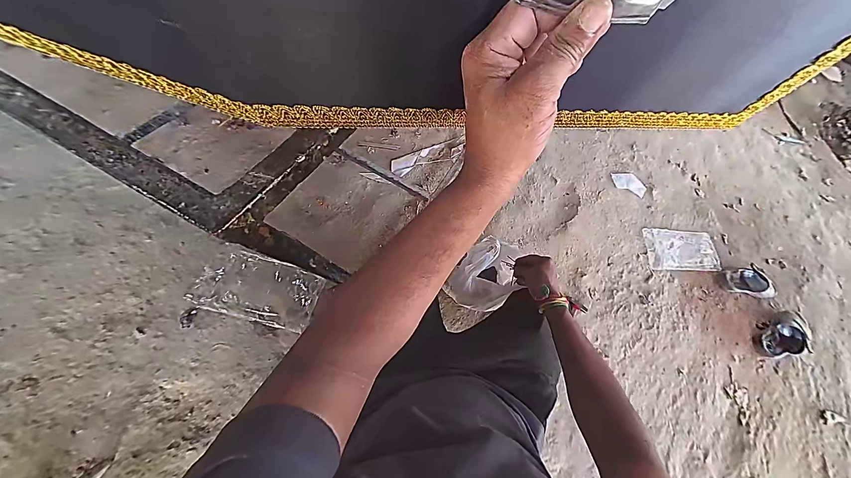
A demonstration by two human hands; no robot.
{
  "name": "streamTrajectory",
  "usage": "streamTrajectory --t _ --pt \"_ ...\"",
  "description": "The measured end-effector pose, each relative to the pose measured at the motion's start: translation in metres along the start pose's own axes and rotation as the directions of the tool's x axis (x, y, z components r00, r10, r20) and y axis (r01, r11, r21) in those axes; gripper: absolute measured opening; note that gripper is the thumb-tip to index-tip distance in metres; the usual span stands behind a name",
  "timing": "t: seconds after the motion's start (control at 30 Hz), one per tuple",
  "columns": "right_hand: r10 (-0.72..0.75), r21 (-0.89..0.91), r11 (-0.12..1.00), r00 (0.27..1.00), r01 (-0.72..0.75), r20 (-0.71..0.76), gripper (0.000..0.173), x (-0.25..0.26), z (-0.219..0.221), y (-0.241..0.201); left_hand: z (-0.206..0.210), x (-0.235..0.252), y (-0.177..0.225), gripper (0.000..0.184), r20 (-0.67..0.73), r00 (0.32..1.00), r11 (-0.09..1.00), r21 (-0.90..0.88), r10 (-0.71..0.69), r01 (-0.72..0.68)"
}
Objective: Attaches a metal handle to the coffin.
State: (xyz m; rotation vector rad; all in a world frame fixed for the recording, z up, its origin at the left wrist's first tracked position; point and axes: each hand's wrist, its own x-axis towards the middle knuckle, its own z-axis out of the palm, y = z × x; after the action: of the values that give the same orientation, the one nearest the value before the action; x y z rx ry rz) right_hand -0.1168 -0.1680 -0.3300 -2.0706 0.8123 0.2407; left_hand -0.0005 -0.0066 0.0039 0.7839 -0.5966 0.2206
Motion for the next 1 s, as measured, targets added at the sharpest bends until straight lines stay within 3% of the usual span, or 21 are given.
streamTrajectory --t 0.13,0.27,0.37,0.47,0.57,0.63,0.73,0.83,1.0 --pt "0.046 0.375 0.927 0.998 -0.026 -0.045 0.02 -0.009 -0.002 -0.005 0.0 0.0 0.002 0.006 0.008 1.0 1.0 0.006 -0.01 0.01" --pt "0.079 0.796 0.605 0.995 0.003 -0.064 0.021 -0.03 -0.015 -0.022 0.0 -0.002 0.006 0.006 -0.001 0.999 0.998 0.03 -0.046 0.046" --pt "0.054 0.887 0.46 0.997 0.031 -0.063 0.017 -0.048 -0.026 -0.035 0.0 -0.003 0.006 0.006 -0.012 0.999 0.997 0.058 -0.05 0.051" --pt "0.005 0.821 0.571 0.999 0.031 -0.041 0.017 -0.05 -0.026 -0.034 0.002 -0.003 0.005 0.005 -0.014 0.999 0.997 0.063 -0.036 0.036" --pt "-0.014 0.529 0.848 0.999 0.03 -0.034 0.021 -0.039 -0.014 -0.026 0.002 -0.003 0.006 0.007 -0.016 0.999 0.995 0.089 -0.038 0.04" --pt "-0.014 0.363 0.931 0.999 0.025 -0.034 0.021 -0.029 -0.005 -0.019 0.001 -0.003 0.007 0.008 -0.016 0.999 0.993 0.106 -0.044 0.045" --pt "-0.057 0.15 0.986 0.996 0.067 -0.073 0.018 -0.016 0.0 -0.012 0.003 -0.002 0.008 0.009 -0.022 0.998 0.993 0.105 -0.053 0.055" --pt "-0.082 0.068 0.994 0.992 0.089 -0.097 0.018 -0.013 -0.001 -0.013 0.003 -0.002 0.01 0.008 -0.024 0.997 0.992 0.104 -0.068 0.071" --pt "-0.041 0.278 0.956 0.985 0.088 -0.17 0.017 -0.028 -0.012 -0.022 0.003 -0.002 0.013 0.008 -0.037 0.995 0.988 0.119 -0.093 0.097"
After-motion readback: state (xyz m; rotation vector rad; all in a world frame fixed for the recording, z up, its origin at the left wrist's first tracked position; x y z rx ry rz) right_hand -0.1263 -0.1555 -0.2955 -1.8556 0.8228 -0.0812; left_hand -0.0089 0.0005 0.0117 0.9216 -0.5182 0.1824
